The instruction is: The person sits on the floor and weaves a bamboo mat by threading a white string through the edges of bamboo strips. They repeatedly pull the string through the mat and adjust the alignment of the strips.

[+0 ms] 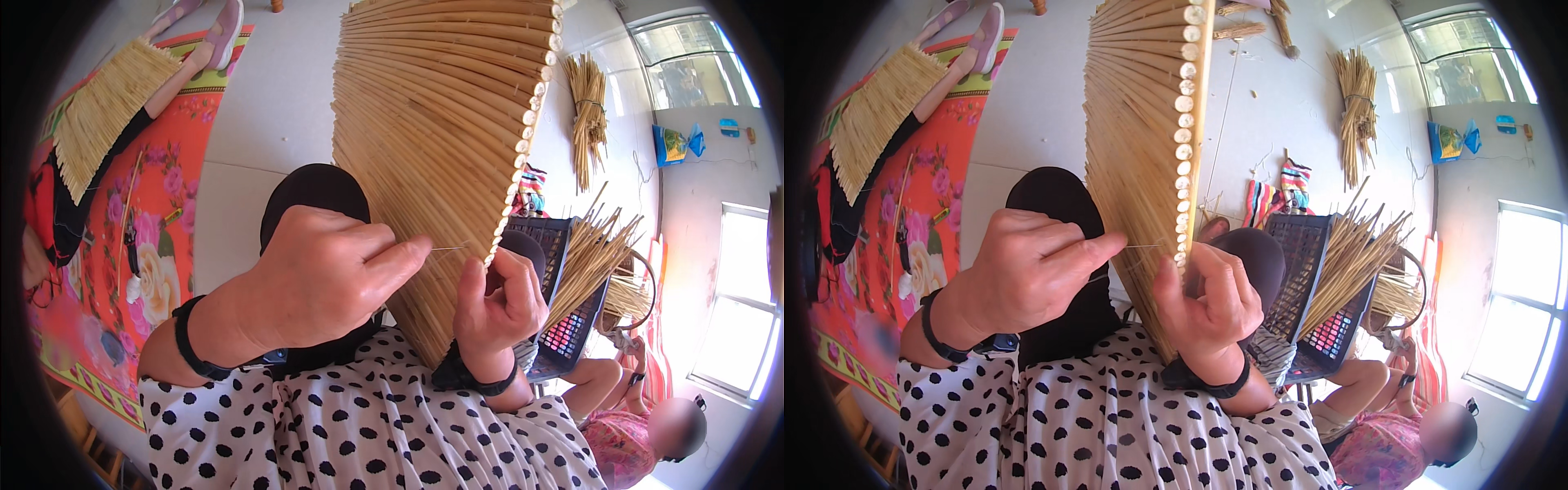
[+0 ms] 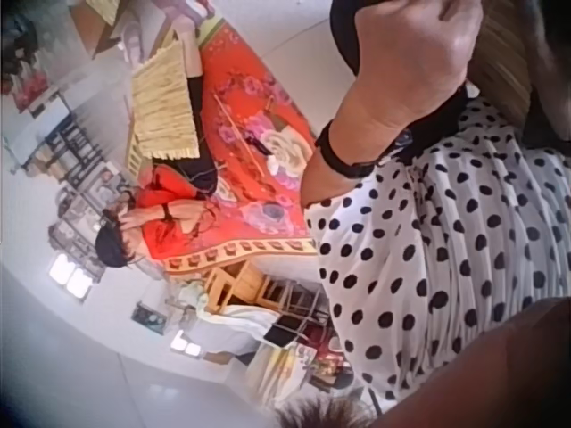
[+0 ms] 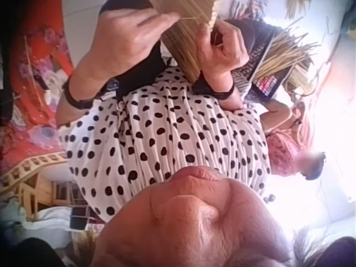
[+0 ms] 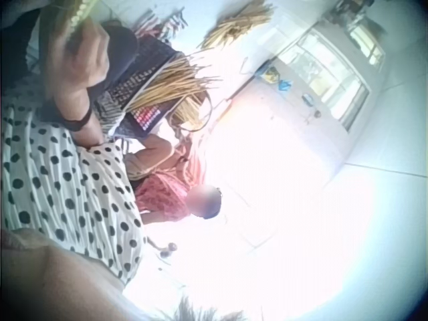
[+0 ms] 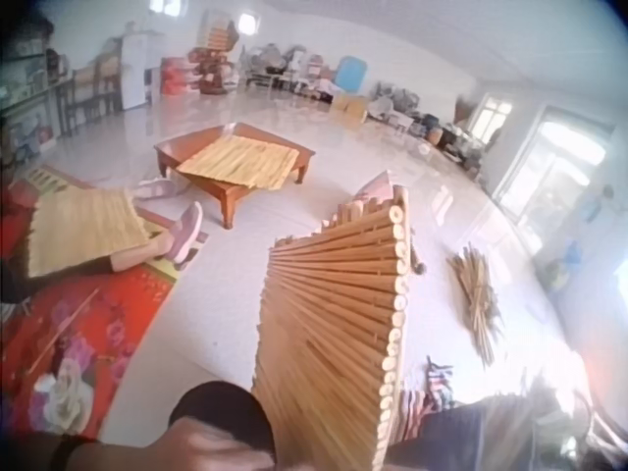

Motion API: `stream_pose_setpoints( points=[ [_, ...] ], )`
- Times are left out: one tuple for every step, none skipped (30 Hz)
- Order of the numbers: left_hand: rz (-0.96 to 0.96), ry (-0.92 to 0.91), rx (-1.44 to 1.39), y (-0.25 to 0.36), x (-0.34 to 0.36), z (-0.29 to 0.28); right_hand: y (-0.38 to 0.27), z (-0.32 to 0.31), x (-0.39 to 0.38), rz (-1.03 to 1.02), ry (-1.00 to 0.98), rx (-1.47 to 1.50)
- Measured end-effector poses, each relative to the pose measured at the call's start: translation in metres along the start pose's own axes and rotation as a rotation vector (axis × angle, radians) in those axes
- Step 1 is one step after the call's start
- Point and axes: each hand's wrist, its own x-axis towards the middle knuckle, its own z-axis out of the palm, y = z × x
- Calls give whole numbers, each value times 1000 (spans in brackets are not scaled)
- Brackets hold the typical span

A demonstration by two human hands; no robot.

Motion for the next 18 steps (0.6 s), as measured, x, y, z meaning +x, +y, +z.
stream_pose_setpoints(
  points=[
    [0,-3,-4,-1,-1,1,-1,0,0,0,-4,4],
    [0,-6,-8,-1,-1,2,-1,-1,1,0,-8,8],
    [-8,10,-20,-1,-1,2,-3,0,1,-5,-8,19],
    [-16,25,-33,-1,-1,3,-4,0,1,-10,-8,30],
    [-24,39,-46,0,-2,3,-4,1,2,-14,-7,41],
    [-32,37,-61,0,-2,3,-6,2,1,-8,-11,52],
    [-41,34,-75,1,-3,3,-7,2,0,-2,-14,64],
    [-49,30,-89,1,-3,3,-8,3,0,4,-17,77],
    [-62,24,-104,0,-4,3,-9,4,1,-1,-27,97],
    [-76,13,-118,0,-5,3,-10,3,1,21,-44,125],
    [-91,2,-130,0,-6,2,-11,3,1,42,-60,154],
    [-82,0,-121,0,-7,1,-11,2,1,62,-73,187],
    [-70,-6,-115,-1,-7,-2,-12,2,2,65,-93,235],
    [-60,-11,-107,-2,-8,-4,-12,3,2,58,-78,301],
    [-55,-8,-125,-4,-9,-5,-10,5,2,48,-59,361],
    [-60,-5,-136,-4,-12,-6,-9,7,0,35,-42,431],
    [-66,-2,-146,-4,-13,-9,-8,9,-4,27,-33,483],
    [-54,-25,-150,-6,-14,-11,-7,11,-6,15,-25,488]
  ],
)
